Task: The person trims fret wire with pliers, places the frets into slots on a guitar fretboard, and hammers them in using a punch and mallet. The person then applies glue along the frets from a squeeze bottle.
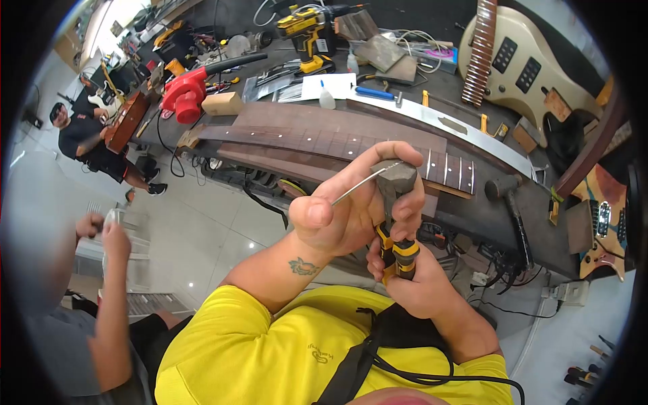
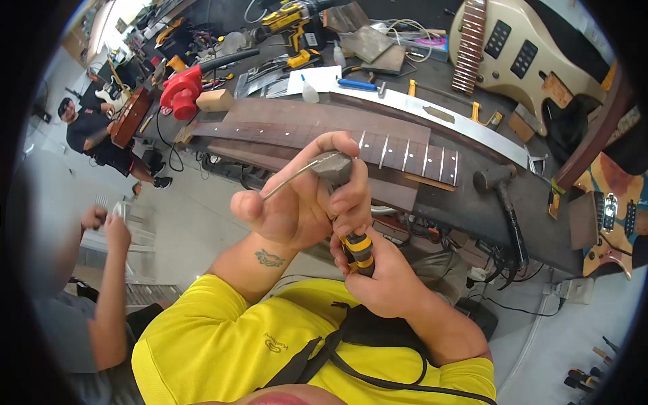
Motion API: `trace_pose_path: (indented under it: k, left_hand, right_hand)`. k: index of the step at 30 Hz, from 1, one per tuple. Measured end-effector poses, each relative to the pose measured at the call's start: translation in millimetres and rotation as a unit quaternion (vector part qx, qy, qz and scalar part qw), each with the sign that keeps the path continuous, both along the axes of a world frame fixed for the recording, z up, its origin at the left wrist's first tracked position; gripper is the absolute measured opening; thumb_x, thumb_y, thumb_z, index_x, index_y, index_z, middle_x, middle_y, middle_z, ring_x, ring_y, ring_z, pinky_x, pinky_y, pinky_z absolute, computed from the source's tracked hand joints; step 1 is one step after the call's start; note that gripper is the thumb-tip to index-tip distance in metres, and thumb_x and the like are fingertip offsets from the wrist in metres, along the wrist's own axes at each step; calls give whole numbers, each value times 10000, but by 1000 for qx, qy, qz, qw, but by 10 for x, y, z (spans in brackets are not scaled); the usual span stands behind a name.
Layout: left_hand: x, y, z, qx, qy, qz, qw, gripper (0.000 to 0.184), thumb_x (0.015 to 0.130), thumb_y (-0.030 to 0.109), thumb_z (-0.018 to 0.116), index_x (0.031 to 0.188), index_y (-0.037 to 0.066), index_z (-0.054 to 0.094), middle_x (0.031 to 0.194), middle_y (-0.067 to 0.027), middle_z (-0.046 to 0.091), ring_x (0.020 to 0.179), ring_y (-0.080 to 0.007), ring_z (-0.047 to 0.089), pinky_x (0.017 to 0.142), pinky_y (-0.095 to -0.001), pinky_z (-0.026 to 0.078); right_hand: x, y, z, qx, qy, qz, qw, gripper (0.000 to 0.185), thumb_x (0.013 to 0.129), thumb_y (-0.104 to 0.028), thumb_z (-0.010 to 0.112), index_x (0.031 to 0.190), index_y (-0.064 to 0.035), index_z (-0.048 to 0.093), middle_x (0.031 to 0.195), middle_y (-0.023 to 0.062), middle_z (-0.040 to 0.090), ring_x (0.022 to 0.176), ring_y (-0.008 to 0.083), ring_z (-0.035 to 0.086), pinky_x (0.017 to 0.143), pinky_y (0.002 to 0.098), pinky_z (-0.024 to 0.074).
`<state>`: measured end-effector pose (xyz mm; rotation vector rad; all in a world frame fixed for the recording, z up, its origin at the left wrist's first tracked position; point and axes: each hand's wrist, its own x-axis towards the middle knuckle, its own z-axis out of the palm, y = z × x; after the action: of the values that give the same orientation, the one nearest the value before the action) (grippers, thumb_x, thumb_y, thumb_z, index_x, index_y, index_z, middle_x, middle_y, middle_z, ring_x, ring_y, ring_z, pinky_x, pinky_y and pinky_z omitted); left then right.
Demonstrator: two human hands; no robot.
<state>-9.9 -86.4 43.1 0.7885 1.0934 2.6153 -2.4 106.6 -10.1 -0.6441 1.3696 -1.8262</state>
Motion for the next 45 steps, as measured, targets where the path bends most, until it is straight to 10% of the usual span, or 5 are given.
trace_pose_path:
  k: [14, 24, 29, 34, 45]
  left_hand:
    - [222, -34, -106, 71, 16, 15, 997, 1091, 706, 612, 765, 1483, -18, 328, 983, -115, 470, 800, -259, 547, 776, -402, 449]
    - [-418, 379, 348, -199, -37, 180, 963, 815, 932, 609, 619, 1417, -23, 450, 1180, -192, 621, 1105, -266, 599, 934, -454, 491]
    - [-315, 22, 405, -276, -119, 71, 951, 270, 1060, 192, 566, 1166, -48, 631, 821, -71, 664, 720, -135, 620, 670, -280, 471]
    - [-504, 147, 646, -360, -131, 138, 913, 295, 971, 217, 652, 950, -67, 731, 722, -77, 668, 547, -134, 576, 526, -255, 420]
    - [-924, 650, 481, -394, -54, 189, 898, 219, 1000, 124, 678, 1055, -74, 755, 710, -35, 650, 524, -58, 477, 466, -224, 328]
  right_hand:
    - [295, -123, 100, -6, -40, -31, 999, 405, 795, 106, 531, 1173, -36, 513, 975, 12, 521, 887, 122, 517, 809, 284, 455]
    - [-439, 423, -7, -38, 15, -125, 991, 516, 726, 131, 467, 1214, -30, 509, 964, 26, 520, 852, 106, 493, 751, 229, 426]
    - [-579, 403, -162, 50, 83, -178, 979, 523, 716, 131, 486, 1212, -33, 512, 961, 20, 506, 860, 105, 496, 750, 225, 432]
    - [-499, 465, -99, 62, 64, -214, 973, 634, 727, 110, 538, 1345, -28, 501, 1085, 26, 557, 970, 96, 540, 830, 225, 465]
    - [-944, 1115, -78, 153, 224, -203, 941, 787, 738, 40, 626, 1483, -19, 379, 1309, 224, 518, 1247, 434, 518, 1095, 446, 406]
